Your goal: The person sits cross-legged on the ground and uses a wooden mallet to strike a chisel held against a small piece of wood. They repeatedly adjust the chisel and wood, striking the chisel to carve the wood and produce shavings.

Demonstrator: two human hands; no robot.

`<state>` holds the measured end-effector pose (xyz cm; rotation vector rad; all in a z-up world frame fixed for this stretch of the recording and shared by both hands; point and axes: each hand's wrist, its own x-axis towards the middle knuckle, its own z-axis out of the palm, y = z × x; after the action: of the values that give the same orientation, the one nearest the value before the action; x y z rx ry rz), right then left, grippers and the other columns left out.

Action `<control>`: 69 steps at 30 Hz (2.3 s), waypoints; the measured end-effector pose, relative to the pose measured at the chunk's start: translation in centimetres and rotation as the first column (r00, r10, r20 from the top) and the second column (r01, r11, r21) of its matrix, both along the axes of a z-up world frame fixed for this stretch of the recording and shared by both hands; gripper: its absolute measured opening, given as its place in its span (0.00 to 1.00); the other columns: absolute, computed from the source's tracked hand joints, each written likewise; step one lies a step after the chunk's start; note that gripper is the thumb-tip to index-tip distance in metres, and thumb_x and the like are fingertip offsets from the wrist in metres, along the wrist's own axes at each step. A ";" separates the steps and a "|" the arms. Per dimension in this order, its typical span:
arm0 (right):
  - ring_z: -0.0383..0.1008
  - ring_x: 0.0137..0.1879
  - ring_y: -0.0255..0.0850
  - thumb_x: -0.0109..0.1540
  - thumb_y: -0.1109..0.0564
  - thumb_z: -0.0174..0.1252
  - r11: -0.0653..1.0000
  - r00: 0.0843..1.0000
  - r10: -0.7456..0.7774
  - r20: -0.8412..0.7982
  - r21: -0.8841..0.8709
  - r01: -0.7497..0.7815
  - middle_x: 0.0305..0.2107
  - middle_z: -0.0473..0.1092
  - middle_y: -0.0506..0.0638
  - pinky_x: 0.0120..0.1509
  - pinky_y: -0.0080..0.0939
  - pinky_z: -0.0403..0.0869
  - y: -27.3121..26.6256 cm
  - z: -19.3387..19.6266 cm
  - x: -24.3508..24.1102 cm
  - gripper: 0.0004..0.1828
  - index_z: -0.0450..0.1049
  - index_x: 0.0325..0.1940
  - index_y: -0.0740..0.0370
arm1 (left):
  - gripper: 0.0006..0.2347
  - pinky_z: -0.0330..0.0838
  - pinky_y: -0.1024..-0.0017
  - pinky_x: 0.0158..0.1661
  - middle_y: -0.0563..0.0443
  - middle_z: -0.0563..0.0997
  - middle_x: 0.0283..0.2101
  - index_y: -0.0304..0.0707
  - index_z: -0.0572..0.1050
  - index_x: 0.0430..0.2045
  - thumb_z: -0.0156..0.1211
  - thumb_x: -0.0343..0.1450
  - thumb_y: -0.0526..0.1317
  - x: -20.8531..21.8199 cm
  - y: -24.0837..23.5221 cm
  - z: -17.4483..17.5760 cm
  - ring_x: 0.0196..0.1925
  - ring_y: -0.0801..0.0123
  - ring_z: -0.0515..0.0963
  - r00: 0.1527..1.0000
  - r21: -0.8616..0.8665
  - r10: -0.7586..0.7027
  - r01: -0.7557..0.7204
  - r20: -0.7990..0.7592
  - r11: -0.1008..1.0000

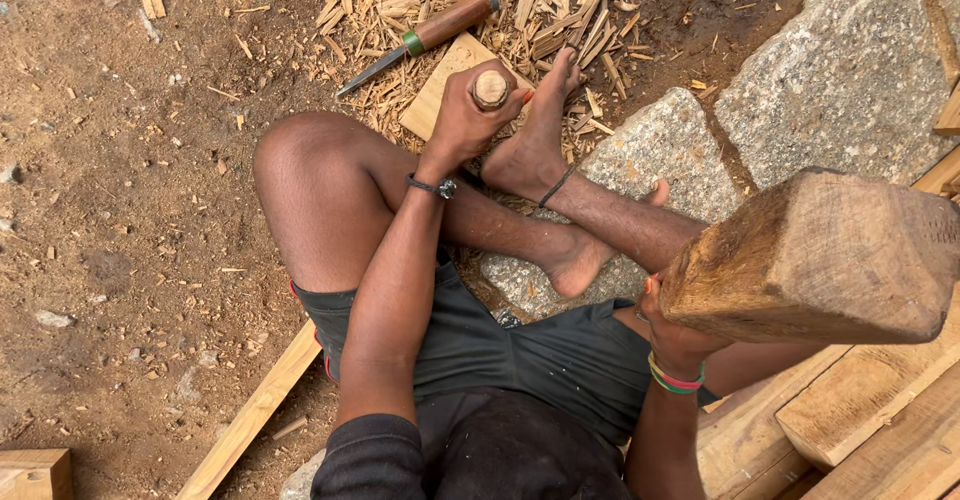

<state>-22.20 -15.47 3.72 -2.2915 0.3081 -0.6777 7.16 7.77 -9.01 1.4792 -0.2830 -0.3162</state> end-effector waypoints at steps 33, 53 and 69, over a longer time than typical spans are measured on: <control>0.75 0.58 0.42 0.61 0.61 0.79 0.977 0.965 0.168 -0.202 0.163 -0.136 0.54 0.71 0.55 0.67 0.41 0.75 0.1 5.3 12.2 0.35 0.66 0.64 0.73 | 0.09 0.78 0.73 0.36 0.54 0.83 0.29 0.37 0.78 0.32 0.72 0.70 0.40 2.2 -2.2 -0.9 0.32 0.77 0.82 0.997 0.012 0.029 -0.028 -0.076 1.000; 0.76 0.58 0.51 0.57 0.55 0.85 0.943 0.975 0.111 -0.192 -0.290 -0.164 0.53 0.70 0.63 0.66 0.45 0.75 0.6 6.9 14.2 0.49 0.57 0.68 0.71 | 0.09 0.76 0.71 0.38 0.51 0.82 0.31 0.34 0.77 0.32 0.74 0.69 0.37 0.7 -1.6 -1.0 0.35 0.74 0.80 1.000 -0.046 -0.007 0.008 0.005 0.999; 0.80 0.56 0.50 0.63 0.54 0.77 0.920 0.952 0.236 -0.196 -0.270 -0.284 0.57 0.70 0.61 0.57 0.46 0.80 2.3 13.5 19.4 0.49 0.50 0.76 0.59 | 0.12 0.72 0.71 0.37 0.49 0.77 0.28 0.30 0.75 0.30 0.76 0.68 0.37 -0.5 -1.8 -0.8 0.34 0.73 0.74 0.997 0.012 -0.030 0.031 -0.065 0.999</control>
<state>-2.82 -13.16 17.17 -2.6174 -0.0337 -0.4251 6.66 5.98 -9.78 1.4760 -0.2522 -0.3902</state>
